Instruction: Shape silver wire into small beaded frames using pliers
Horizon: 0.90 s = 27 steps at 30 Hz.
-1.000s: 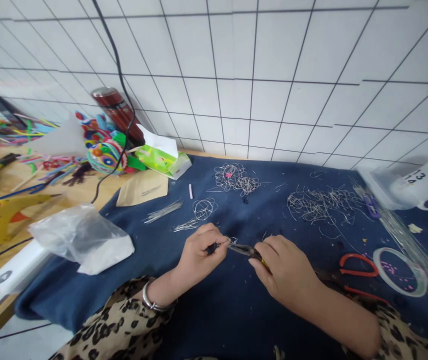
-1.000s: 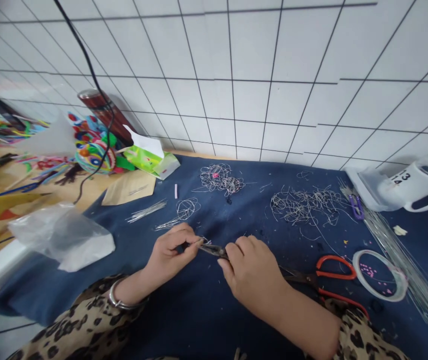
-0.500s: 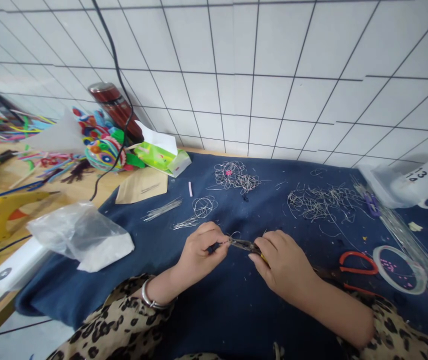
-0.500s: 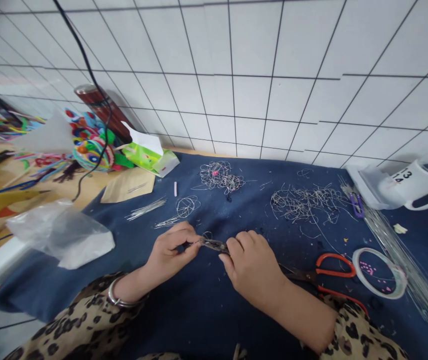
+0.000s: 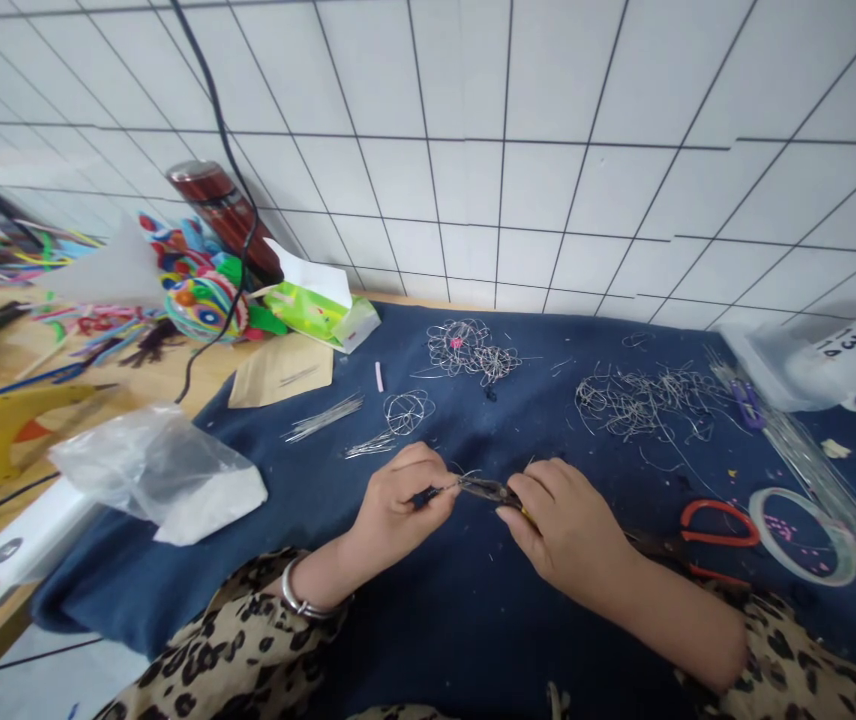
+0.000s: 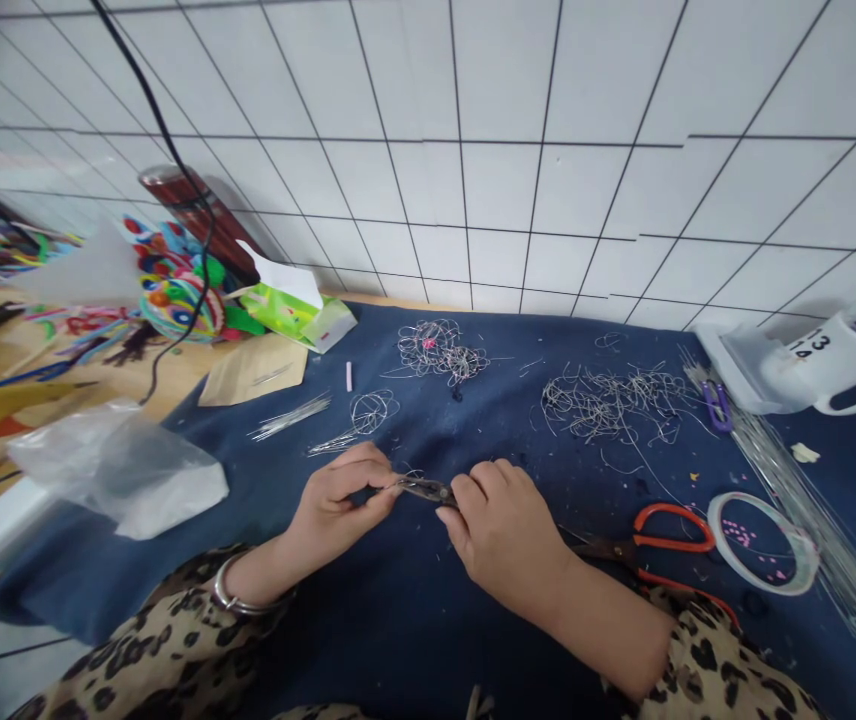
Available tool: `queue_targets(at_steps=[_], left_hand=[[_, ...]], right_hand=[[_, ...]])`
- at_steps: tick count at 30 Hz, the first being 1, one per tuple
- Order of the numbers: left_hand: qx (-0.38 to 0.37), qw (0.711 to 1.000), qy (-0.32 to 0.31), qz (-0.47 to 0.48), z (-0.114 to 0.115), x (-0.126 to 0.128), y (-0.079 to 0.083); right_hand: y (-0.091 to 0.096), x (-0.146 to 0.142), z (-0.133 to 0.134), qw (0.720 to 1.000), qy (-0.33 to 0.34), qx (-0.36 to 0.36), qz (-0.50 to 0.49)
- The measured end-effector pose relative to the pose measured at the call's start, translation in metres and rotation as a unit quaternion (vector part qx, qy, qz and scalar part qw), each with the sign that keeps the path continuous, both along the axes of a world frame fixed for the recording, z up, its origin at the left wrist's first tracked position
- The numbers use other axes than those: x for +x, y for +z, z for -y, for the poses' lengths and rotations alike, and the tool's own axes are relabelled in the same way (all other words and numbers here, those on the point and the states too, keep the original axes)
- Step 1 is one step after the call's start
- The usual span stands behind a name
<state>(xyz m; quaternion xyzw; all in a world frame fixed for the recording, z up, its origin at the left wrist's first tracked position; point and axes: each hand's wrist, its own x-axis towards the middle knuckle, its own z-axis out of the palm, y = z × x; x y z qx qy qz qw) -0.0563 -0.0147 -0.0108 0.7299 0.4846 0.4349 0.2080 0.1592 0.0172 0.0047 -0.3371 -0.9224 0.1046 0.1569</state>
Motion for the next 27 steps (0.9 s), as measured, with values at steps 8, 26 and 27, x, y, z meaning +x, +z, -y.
queue_targets(at_steps=[8,26,27], left_hand=[[-0.022,1.0,-0.003,0.011,0.0,0.001,0.003],[-0.087,0.996,-0.013,0.027,0.003,0.001,0.004],[-0.087,0.996,-0.013,0.027,0.003,0.001,0.003]], right_hand=[[-0.003,0.001,-0.001,0.999,0.02,0.042,0.0],[-0.013,0.006,-0.005,0.988,0.054,0.141,0.015],[-0.013,0.006,-0.005,0.988,0.056,0.143,0.015]])
